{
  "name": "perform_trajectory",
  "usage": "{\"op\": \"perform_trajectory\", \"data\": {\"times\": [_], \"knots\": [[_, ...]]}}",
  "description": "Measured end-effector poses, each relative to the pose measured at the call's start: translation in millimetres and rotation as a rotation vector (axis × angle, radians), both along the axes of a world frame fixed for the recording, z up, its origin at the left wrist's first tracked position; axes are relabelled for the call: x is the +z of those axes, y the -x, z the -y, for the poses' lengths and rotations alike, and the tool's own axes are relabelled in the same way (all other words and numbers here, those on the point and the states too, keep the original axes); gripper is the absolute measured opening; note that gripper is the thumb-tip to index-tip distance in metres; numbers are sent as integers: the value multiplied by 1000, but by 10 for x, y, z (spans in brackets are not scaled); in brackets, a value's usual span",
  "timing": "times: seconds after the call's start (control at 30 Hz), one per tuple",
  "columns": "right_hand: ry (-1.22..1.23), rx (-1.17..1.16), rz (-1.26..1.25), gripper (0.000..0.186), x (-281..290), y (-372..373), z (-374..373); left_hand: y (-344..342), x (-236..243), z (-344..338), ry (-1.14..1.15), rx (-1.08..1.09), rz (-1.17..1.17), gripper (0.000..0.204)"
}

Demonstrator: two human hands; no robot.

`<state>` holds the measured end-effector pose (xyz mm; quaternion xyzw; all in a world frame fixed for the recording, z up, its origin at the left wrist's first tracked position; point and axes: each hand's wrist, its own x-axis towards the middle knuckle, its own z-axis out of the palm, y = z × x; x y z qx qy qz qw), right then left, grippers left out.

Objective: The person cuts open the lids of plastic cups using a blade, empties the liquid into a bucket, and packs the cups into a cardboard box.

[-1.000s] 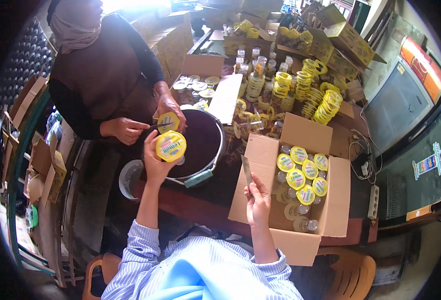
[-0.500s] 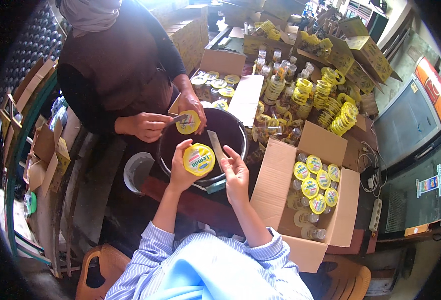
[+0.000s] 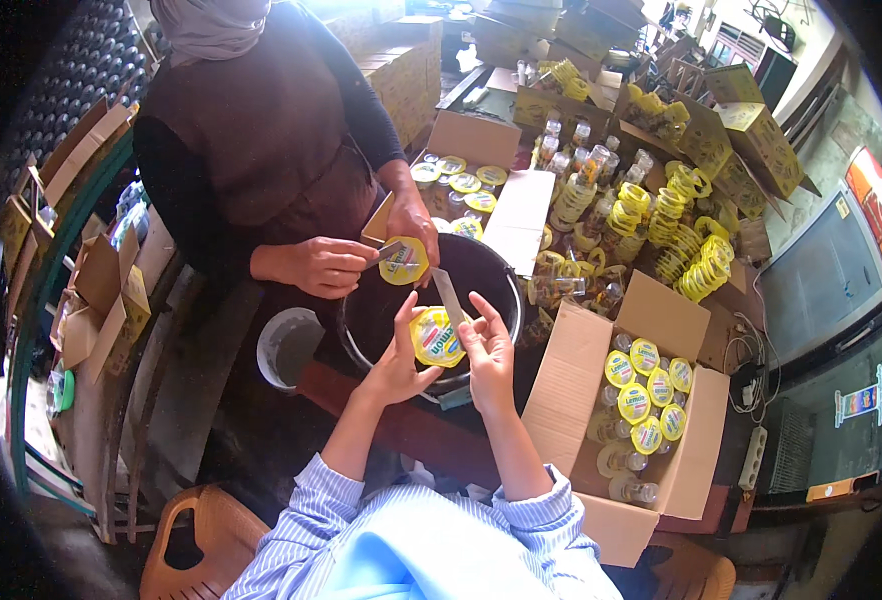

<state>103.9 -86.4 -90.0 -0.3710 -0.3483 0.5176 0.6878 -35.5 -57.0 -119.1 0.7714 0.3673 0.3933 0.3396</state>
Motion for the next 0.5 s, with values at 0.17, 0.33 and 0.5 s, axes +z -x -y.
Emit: {"op": "perform_trajectory", "data": {"times": [0.17, 0.33, 0.5], "knots": [[-16, 57, 16, 40, -33, -7, -25, 13, -21, -21, 24, 15, 134, 115], [16, 118, 12, 40, -94, -3, -42, -37, 11, -30, -13, -19, 107, 121], [52, 142, -10, 40, -132, -33, -54, -36, 28, 31, -21, 13, -39, 117]]}}
